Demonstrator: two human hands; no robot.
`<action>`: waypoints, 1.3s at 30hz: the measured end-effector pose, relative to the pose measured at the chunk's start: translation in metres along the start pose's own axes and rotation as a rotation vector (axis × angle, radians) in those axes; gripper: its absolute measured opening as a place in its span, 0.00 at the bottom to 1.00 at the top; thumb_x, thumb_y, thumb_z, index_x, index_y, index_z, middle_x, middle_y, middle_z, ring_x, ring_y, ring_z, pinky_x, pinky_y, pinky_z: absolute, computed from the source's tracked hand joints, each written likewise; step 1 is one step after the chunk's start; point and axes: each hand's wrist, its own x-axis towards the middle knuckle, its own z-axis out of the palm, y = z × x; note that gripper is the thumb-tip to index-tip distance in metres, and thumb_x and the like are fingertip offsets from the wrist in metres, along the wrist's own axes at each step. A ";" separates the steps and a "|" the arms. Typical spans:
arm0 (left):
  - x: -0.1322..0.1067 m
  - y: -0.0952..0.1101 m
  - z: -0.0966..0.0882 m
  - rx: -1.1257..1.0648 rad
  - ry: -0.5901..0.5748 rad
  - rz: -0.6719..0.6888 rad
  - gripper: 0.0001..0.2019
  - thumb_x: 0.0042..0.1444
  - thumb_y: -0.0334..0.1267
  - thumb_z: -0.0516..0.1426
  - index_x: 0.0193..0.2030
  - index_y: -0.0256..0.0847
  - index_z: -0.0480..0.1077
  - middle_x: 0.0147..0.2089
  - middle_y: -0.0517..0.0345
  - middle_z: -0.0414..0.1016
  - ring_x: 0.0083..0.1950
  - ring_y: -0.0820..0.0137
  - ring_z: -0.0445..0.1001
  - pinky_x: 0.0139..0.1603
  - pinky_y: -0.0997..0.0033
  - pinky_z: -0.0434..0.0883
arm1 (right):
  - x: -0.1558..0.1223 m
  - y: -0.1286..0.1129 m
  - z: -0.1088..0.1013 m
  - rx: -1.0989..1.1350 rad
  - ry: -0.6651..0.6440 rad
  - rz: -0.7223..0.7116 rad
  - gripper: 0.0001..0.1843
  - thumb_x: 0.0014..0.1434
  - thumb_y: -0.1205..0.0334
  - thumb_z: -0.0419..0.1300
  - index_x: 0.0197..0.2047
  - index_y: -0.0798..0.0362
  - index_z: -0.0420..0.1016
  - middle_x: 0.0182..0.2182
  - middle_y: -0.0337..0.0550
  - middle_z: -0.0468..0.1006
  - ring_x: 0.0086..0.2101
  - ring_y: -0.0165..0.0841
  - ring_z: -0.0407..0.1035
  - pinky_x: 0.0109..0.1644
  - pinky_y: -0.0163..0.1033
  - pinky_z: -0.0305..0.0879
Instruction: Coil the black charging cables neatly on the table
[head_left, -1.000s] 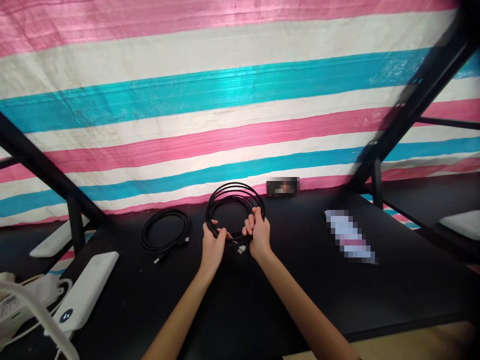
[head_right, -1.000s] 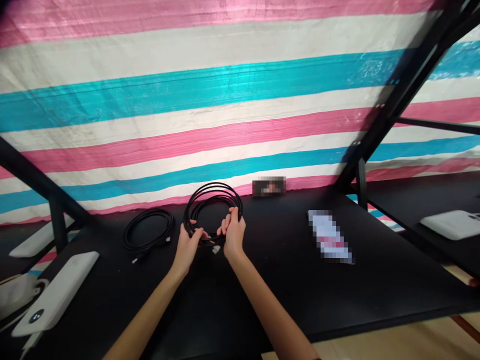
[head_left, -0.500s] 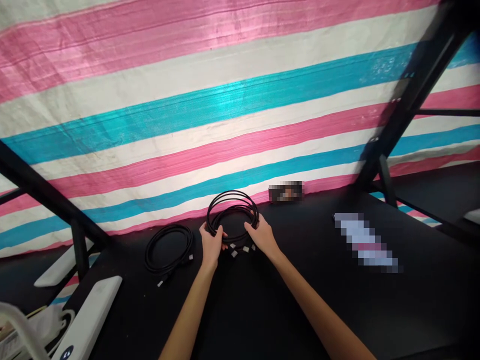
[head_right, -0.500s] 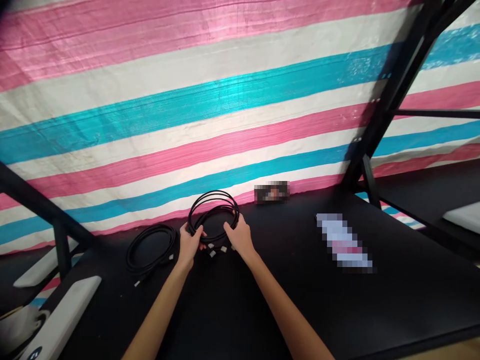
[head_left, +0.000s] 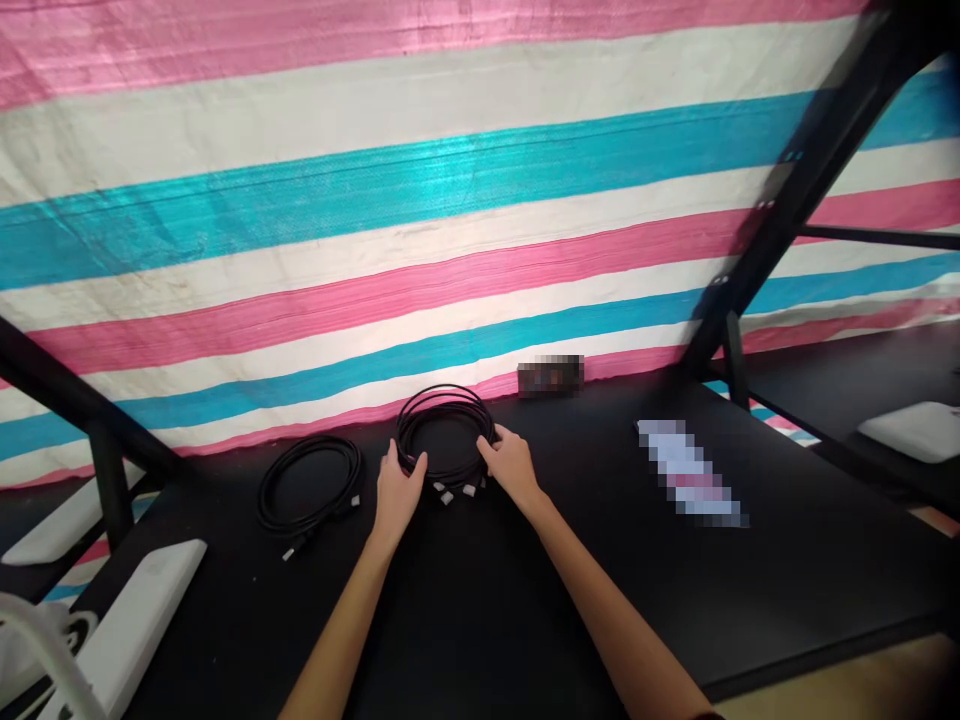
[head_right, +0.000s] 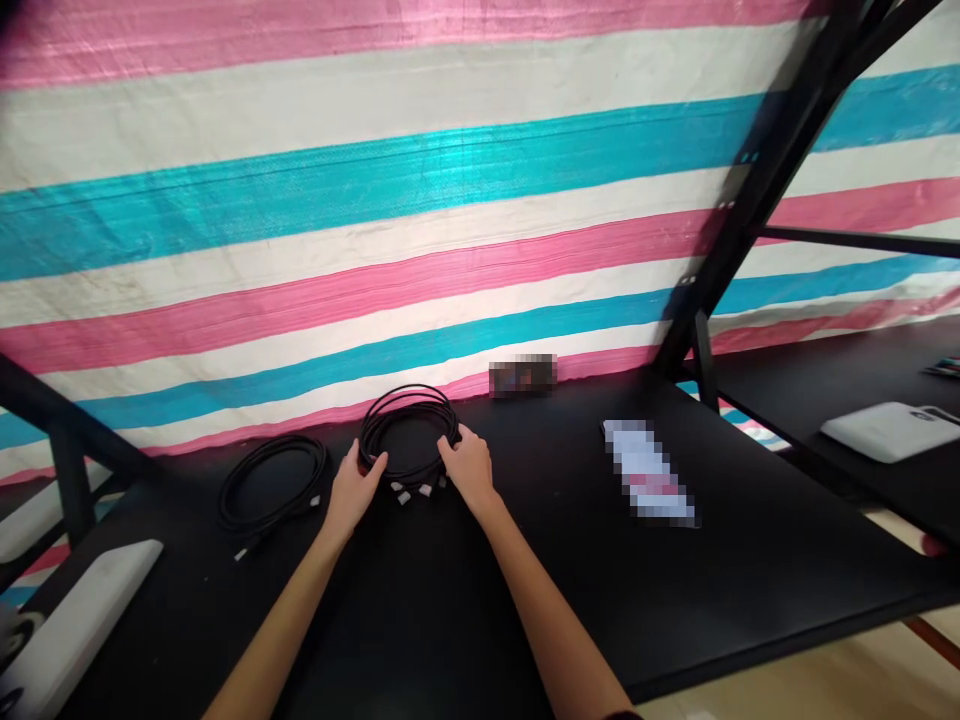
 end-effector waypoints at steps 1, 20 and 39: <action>0.000 -0.001 0.001 0.054 0.038 0.022 0.34 0.50 0.45 0.58 0.61 0.29 0.56 0.53 0.36 0.63 0.57 0.53 0.64 0.55 0.53 0.63 | 0.001 0.002 0.000 -0.023 0.002 0.015 0.14 0.55 0.57 0.53 0.37 0.54 0.75 0.13 0.36 0.69 0.20 0.32 0.67 0.27 0.33 0.58; -0.022 0.012 0.000 0.401 -0.188 0.499 0.18 0.62 0.45 0.45 0.48 0.40 0.71 0.48 0.51 0.73 0.58 0.60 0.65 0.63 0.52 0.53 | -0.006 -0.010 -0.007 -0.218 0.128 -0.186 0.14 0.57 0.57 0.52 0.38 0.46 0.78 0.14 0.32 0.63 0.19 0.27 0.61 0.25 0.32 0.48; 0.008 -0.032 -0.048 0.567 0.144 0.026 0.24 0.54 0.44 0.53 0.53 0.28 0.66 0.50 0.33 0.68 0.54 0.45 0.65 0.50 0.46 0.62 | -0.014 -0.018 -0.001 -0.194 0.131 -0.251 0.13 0.57 0.59 0.51 0.38 0.46 0.77 0.17 0.33 0.68 0.22 0.28 0.64 0.27 0.32 0.52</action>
